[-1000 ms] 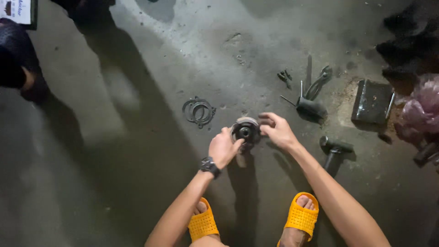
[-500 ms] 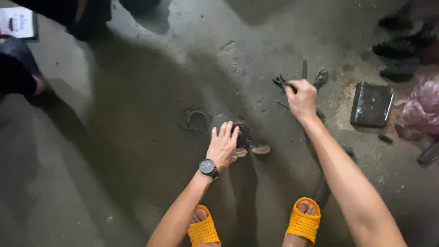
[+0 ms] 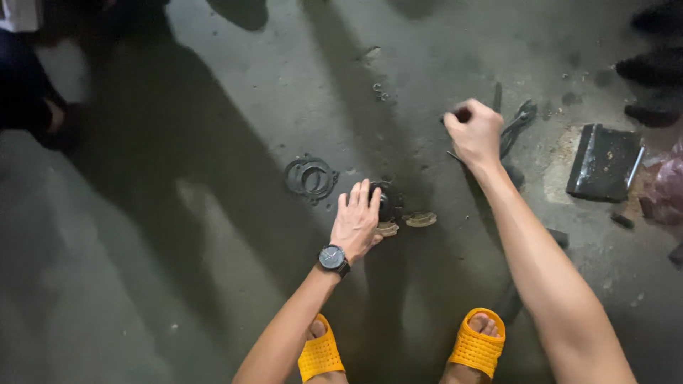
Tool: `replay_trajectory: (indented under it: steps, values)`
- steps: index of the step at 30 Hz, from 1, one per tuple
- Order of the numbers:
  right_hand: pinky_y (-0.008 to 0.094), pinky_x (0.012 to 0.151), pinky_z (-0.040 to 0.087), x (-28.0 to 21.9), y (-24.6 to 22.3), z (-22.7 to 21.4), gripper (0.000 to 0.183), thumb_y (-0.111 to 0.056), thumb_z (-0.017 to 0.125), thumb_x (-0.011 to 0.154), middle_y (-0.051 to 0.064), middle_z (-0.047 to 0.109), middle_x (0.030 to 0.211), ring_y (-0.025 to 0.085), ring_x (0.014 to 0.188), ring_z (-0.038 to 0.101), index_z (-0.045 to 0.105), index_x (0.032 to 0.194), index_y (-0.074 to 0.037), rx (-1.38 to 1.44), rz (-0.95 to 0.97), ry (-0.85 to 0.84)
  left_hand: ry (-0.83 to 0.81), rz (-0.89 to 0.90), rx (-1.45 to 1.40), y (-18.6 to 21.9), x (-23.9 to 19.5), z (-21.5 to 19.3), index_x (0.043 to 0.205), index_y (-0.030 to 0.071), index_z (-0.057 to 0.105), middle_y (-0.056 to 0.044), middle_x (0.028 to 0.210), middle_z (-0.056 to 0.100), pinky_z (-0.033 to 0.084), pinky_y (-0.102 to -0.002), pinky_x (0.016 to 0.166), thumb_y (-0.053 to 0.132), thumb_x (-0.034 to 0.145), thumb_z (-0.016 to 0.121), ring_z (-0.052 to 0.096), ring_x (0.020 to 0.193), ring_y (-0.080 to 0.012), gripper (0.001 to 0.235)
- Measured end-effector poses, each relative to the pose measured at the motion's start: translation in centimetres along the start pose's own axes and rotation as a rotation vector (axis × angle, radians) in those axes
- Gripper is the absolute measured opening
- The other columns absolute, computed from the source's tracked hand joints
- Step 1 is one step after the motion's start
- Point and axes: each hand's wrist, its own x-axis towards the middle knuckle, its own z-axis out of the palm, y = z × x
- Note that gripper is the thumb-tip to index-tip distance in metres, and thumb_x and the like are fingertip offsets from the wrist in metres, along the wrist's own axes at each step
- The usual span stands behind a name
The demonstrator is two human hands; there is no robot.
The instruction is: The person sits on the workshop floor assembling a motorcycle clutch hub. They fit clutch shoes into the hub, use pliers to seat springs and small parts, briefly pick up a cloth from a nearby workbench, and continue pressing components into place by hand.
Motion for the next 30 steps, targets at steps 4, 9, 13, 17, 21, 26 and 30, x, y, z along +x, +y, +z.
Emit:
replay_trajectory:
  steps: [4, 9, 13, 17, 21, 26, 30]
  values:
    - [0.031, 0.068, 0.060, -6.0, -0.2, 0.5, 0.012, -0.007, 0.069, 0.094, 0.012, 0.076, 0.090, 0.014, 0.075, 0.072, 0.071, 0.101, 0.003, 0.362, 0.130, -0.183, 0.029, -0.024, 0.023, -0.2, -0.7, 0.8, 0.146, -0.002, 0.043, -0.024, 0.152, 0.042, 0.040, -0.050, 0.105, 0.042, 0.059, 0.092, 0.041, 0.140, -0.0374, 0.109]
    - [0.032, 0.077, 0.057, -11.3, 0.1, 2.4, 0.023, -0.011, 0.076, 0.090, 0.010, 0.077, 0.100, 0.018, 0.085, 0.073, 0.077, 0.110, -0.001, 0.195, 0.024, -0.341, 0.126, -0.022, 0.093, 0.0, -1.3, 0.6, 0.153, -0.006, 0.035, -0.021, 0.155, 0.040, 0.040, -0.052, 0.107, 0.052, 0.060, 0.089, 0.040, 0.142, -0.0334, 0.122]
    - [0.031, 0.078, 0.058, -12.3, -1.2, 3.0, 0.025, -0.012, 0.077, 0.087, 0.012, 0.079, 0.096, 0.016, 0.085, 0.074, 0.076, 0.109, -0.001, 0.200, -0.010, -0.328, 0.008, -0.141, -0.063, 0.6, -1.6, 0.4, 0.148, -0.009, 0.029, -0.025, 0.153, 0.035, 0.036, -0.056, 0.107, 0.062, 0.057, 0.087, 0.035, 0.142, -0.0366, 0.129]
    - [0.033, 0.078, 0.057, -12.1, -2.3, 3.5, 0.025, -0.010, 0.077, 0.085, 0.015, 0.076, 0.096, 0.020, 0.086, 0.074, 0.074, 0.108, 0.000, 0.192, -0.160, -0.321, 0.127, -0.129, -0.031, 0.4, -1.5, 2.2, 0.150, -0.010, 0.032, -0.022, 0.152, 0.039, 0.040, -0.056, 0.106, 0.062, 0.061, 0.087, 0.041, 0.137, -0.0347, 0.127]
    - [0.038, 0.077, 0.056, -11.8, -3.3, 3.9, 0.022, -0.008, 0.078, 0.083, 0.016, 0.070, 0.096, 0.032, 0.087, 0.070, 0.073, 0.103, 0.000, 0.116, -0.384, -0.327, 0.114, -0.127, -0.038, 0.5, -1.5, 1.9, 0.149, -0.010, 0.034, -0.022, 0.150, 0.040, 0.041, -0.055, 0.104, 0.060, 0.058, 0.088, 0.043, 0.135, -0.0342, 0.128]
    - [0.040, 0.076, 0.056, -12.2, -2.2, 4.8, 0.021, -0.008, 0.077, 0.083, 0.015, 0.068, 0.095, 0.034, 0.086, 0.069, 0.073, 0.102, -0.001, 0.041, -0.373, -0.327, 0.115, -0.121, -0.021, 0.5, -1.4, 1.4, 0.149, -0.011, 0.036, -0.022, 0.149, 0.042, 0.043, -0.052, 0.101, 0.057, 0.057, 0.090, 0.045, 0.133, -0.0338, 0.126]
    - [0.040, 0.078, 0.056, -12.5, -2.3, 4.8, 0.018, -0.010, 0.077, 0.085, 0.014, 0.067, 0.096, 0.034, 0.088, 0.068, 0.074, 0.100, -0.003, 0.035, -0.419, -0.282, 0.116, -0.118, 0.019, 0.6, -1.3, 0.8, 0.146, -0.010, 0.038, -0.022, 0.148, 0.043, 0.045, -0.053, 0.100, 0.056, 0.054, 0.090, 0.046, 0.130, -0.0338, 0.125]
